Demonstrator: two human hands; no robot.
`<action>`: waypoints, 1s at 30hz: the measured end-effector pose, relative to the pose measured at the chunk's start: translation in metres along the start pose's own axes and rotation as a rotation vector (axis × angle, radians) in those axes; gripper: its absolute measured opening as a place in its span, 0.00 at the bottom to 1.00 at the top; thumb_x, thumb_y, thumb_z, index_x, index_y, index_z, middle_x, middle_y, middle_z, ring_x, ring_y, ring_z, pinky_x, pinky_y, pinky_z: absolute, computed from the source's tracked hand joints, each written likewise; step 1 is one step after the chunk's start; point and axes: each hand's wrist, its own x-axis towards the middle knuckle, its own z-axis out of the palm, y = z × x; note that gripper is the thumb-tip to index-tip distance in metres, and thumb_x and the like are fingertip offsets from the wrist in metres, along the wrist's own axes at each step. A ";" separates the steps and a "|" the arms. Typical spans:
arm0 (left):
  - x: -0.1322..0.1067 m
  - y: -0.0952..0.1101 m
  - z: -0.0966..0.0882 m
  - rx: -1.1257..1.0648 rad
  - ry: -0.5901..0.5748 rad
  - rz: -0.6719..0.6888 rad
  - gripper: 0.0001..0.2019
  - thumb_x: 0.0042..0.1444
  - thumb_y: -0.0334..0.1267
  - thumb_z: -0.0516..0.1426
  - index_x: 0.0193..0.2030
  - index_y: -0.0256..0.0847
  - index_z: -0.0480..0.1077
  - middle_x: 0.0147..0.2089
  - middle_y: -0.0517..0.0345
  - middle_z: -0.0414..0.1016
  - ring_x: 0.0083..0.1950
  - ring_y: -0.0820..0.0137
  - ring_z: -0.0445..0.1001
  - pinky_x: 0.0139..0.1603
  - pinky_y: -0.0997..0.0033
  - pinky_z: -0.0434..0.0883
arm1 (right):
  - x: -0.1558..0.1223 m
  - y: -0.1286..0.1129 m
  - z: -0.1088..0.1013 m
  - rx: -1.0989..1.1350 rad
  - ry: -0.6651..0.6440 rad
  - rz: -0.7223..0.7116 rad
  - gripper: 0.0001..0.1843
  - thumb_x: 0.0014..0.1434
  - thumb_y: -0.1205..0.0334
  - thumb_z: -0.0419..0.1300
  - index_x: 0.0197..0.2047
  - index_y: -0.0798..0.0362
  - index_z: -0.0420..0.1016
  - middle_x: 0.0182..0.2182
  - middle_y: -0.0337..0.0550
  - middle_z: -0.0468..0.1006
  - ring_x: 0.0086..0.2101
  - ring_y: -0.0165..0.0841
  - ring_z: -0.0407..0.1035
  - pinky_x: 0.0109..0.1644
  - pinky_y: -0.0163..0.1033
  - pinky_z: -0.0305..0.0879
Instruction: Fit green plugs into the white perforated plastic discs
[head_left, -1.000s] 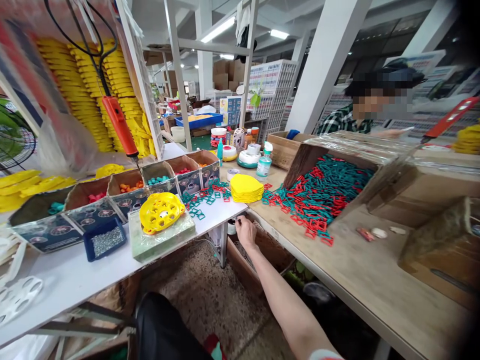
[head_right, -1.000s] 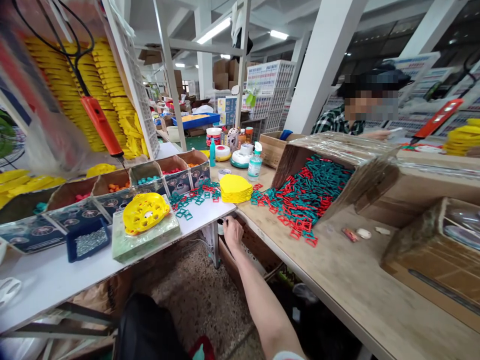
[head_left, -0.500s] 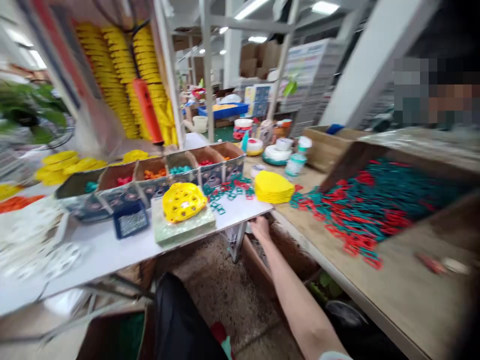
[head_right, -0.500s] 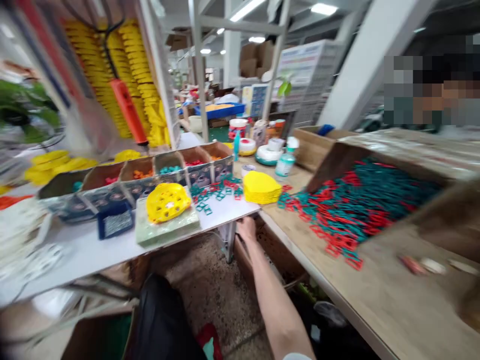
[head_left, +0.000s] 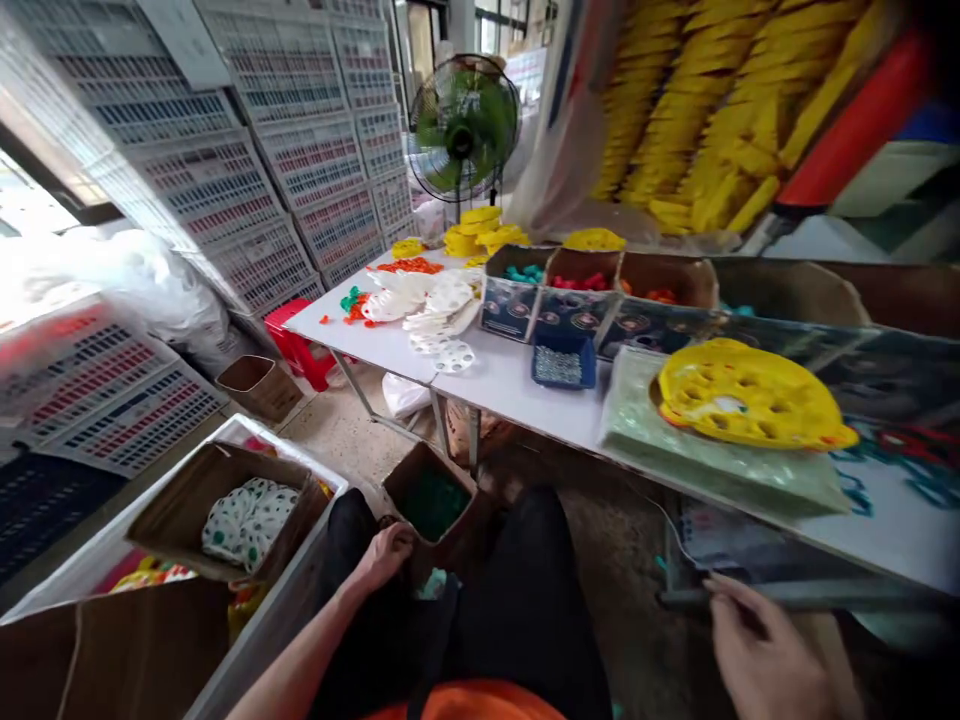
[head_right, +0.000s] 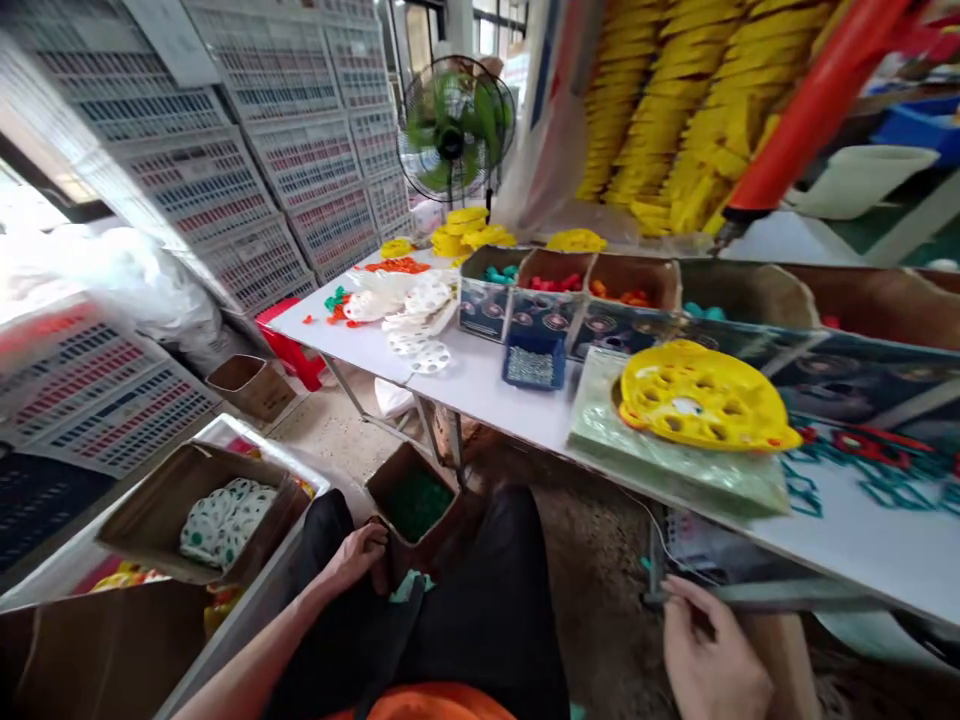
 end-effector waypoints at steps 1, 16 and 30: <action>-0.003 -0.003 -0.002 -0.027 0.009 0.021 0.17 0.50 0.33 0.55 0.47 0.36 0.75 0.45 0.50 0.81 0.47 0.61 0.78 0.48 0.69 0.72 | -0.006 -0.008 0.013 0.053 -0.046 -0.016 0.11 0.55 0.47 0.58 0.34 0.41 0.78 0.32 0.51 0.84 0.29 0.49 0.78 0.30 0.51 0.74; -0.027 -0.055 -0.051 -0.455 0.353 -0.020 0.16 0.54 0.47 0.58 0.44 0.39 0.76 0.43 0.48 0.83 0.45 0.59 0.80 0.48 0.63 0.76 | -0.057 -0.184 0.181 0.231 -0.605 -0.887 0.13 0.69 0.53 0.53 0.44 0.45 0.80 0.38 0.41 0.85 0.35 0.37 0.82 0.36 0.35 0.78; 0.064 0.003 -0.137 -0.450 0.519 0.157 0.21 0.59 0.56 0.57 0.48 0.41 0.75 0.47 0.46 0.82 0.44 0.60 0.82 0.47 0.59 0.80 | -0.039 -0.247 0.226 0.326 -0.576 -1.035 0.10 0.69 0.65 0.53 0.44 0.47 0.76 0.35 0.39 0.84 0.35 0.32 0.80 0.40 0.33 0.77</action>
